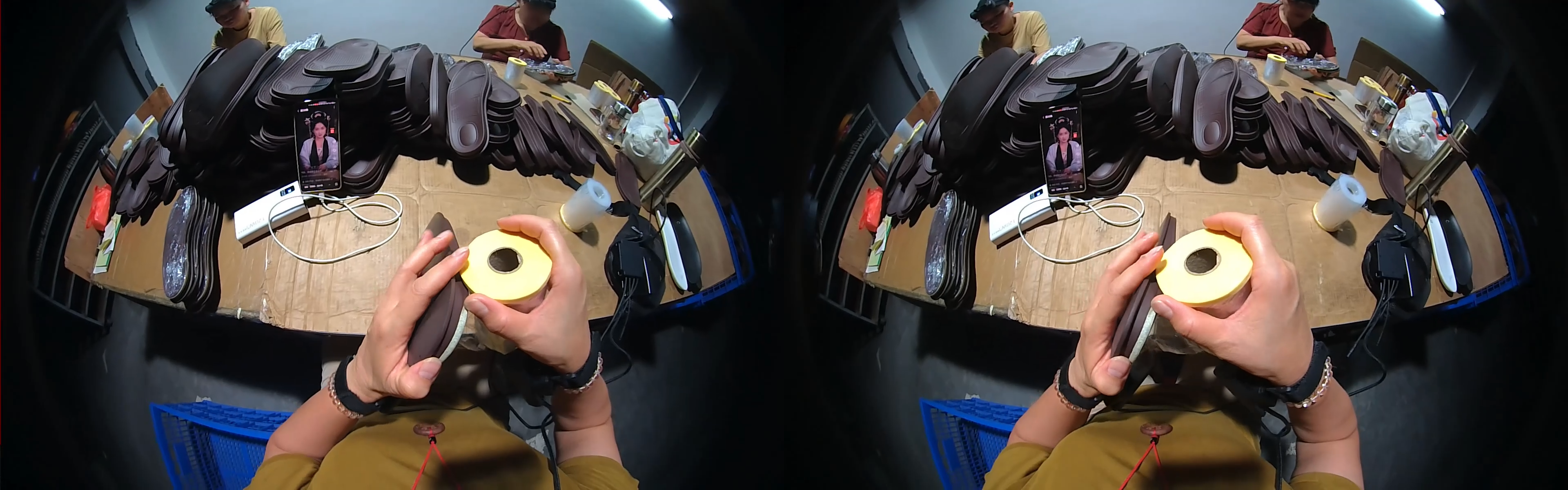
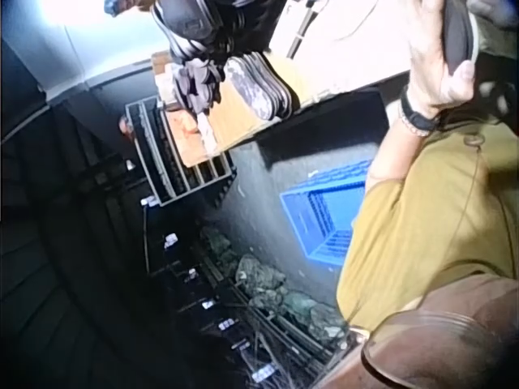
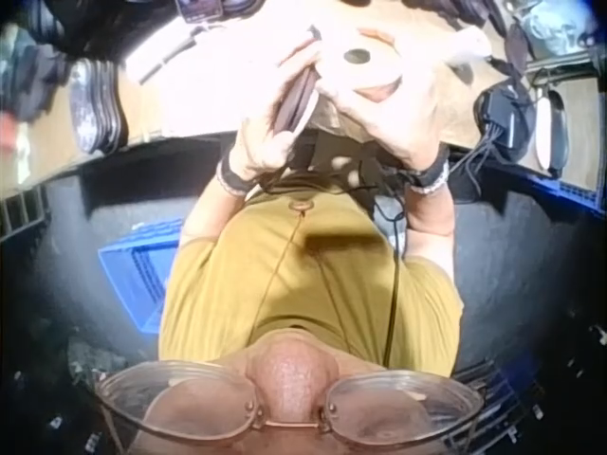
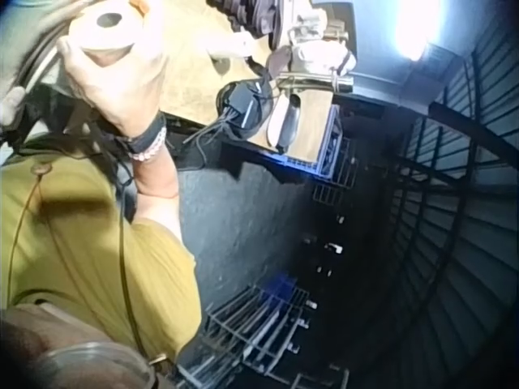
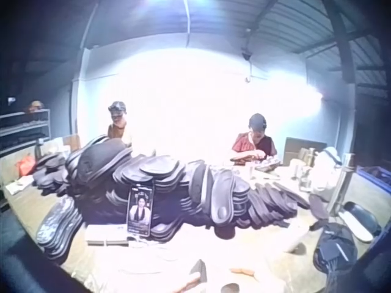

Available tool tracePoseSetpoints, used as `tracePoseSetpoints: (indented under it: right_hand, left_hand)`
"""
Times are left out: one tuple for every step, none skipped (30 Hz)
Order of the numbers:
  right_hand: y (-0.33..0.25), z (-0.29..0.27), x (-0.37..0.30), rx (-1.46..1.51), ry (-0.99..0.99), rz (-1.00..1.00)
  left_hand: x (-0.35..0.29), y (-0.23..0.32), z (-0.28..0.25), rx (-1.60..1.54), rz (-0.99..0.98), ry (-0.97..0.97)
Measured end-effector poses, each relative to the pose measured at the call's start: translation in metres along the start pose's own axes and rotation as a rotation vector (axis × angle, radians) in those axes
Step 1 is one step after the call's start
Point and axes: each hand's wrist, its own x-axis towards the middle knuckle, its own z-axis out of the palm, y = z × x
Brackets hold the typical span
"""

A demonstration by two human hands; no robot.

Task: Applying double-sided adhesive tape and plastic film to shoe insoles as part of the manufacturing process.

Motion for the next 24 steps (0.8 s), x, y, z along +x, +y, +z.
tracePoseSetpoints:
  right_hand:
    - [0.001, 0.002, -0.001, 0.001, -0.002, 0.002]
    - [0.002, 0.004, -0.001, 0.009, 0.001, -0.005]
    - [0.004, 0.005, -0.002, 0.031, 0.003, -0.006]
    - [0.005, 0.006, -0.002, 0.019, 0.001, -0.007]
    - [0.006, 0.006, -0.003, -0.022, -0.004, -0.041]
    - [0.008, 0.007, -0.004, -0.050, -0.009, -0.072]
    - [0.009, 0.007, -0.005, -0.060, -0.012, -0.074]
    - [0.009, 0.007, -0.006, -0.063, -0.023, -0.074]
    - [0.010, 0.008, -0.008, -0.067, -0.033, -0.074]
    - [0.011, 0.008, -0.009, -0.066, -0.036, -0.071]
    - [0.012, 0.008, -0.009, -0.113, -0.071, -0.121]
    - [0.014, 0.008, -0.010, -0.156, -0.103, -0.170]
    - [0.015, 0.008, -0.011, -0.160, -0.110, -0.168]
    - [0.016, 0.007, -0.013, -0.167, -0.127, -0.165]
    - [0.018, 0.007, -0.014, -0.178, -0.144, -0.172]
    - [0.019, 0.006, -0.014, -0.171, -0.151, -0.158]
    - [0.021, 0.004, -0.015, -0.128, -0.189, -0.162]
    - [0.023, 0.002, -0.016, -0.070, -0.224, -0.164]
    - [0.025, 0.001, -0.016, -0.083, -0.230, -0.162]
    - [0.026, 0.000, -0.017, -0.114, -0.252, -0.165]
    - [0.028, -0.001, -0.017, -0.153, -0.269, -0.183]
    - [0.030, -0.001, -0.017, -0.147, -0.277, -0.165]
    - [0.033, 0.000, -0.016, -0.158, -0.282, -0.189]
    - [0.035, 0.000, -0.016, -0.169, -0.284, -0.212]
  left_hand:
    - [-0.003, 0.002, 0.000, -0.020, 0.001, -0.008]
    - [-0.007, 0.004, 0.000, -0.036, -0.055, -0.030]
    - [-0.011, 0.006, 0.000, -0.037, -0.093, -0.053]
    - [-0.014, 0.007, -0.001, -0.052, -0.116, -0.051]
    - [-0.017, 0.008, -0.002, -0.070, -0.154, -0.066]
    - [-0.019, 0.009, -0.004, -0.068, -0.169, -0.079]
    - [-0.020, 0.009, -0.006, -0.086, -0.193, -0.080]
    - [-0.021, 0.010, -0.008, -0.093, -0.218, -0.090]
    - [-0.022, 0.011, -0.009, -0.086, -0.230, -0.099]
    - [-0.023, 0.012, -0.010, -0.101, -0.248, -0.100]
    - [-0.023, 0.013, -0.010, -0.081, -0.301, -0.110]
    - [-0.023, 0.013, -0.010, -0.054, -0.339, -0.114]
    - [-0.024, 0.014, -0.010, -0.063, -0.360, -0.118]
    - [-0.024, 0.014, -0.010, -0.083, -0.357, -0.110]
    - [-0.025, 0.014, -0.010, -0.103, -0.355, -0.100]
    - [-0.026, 0.013, -0.010, -0.104, -0.362, -0.096]
    - [-0.027, 0.012, -0.010, -0.108, -0.369, -0.092]
    - [-0.028, 0.011, -0.011, -0.111, -0.374, -0.088]
    - [-0.029, 0.009, -0.011, -0.112, -0.380, -0.085]
    - [-0.030, 0.008, -0.011, -0.105, -0.374, -0.090]
    - [-0.031, 0.006, -0.010, -0.099, -0.366, -0.096]
    - [-0.032, 0.005, -0.009, -0.101, -0.370, -0.094]
    - [-0.034, 0.004, -0.007, -0.138, -0.387, -0.076]
    - [-0.035, 0.003, -0.006, -0.175, -0.405, -0.059]
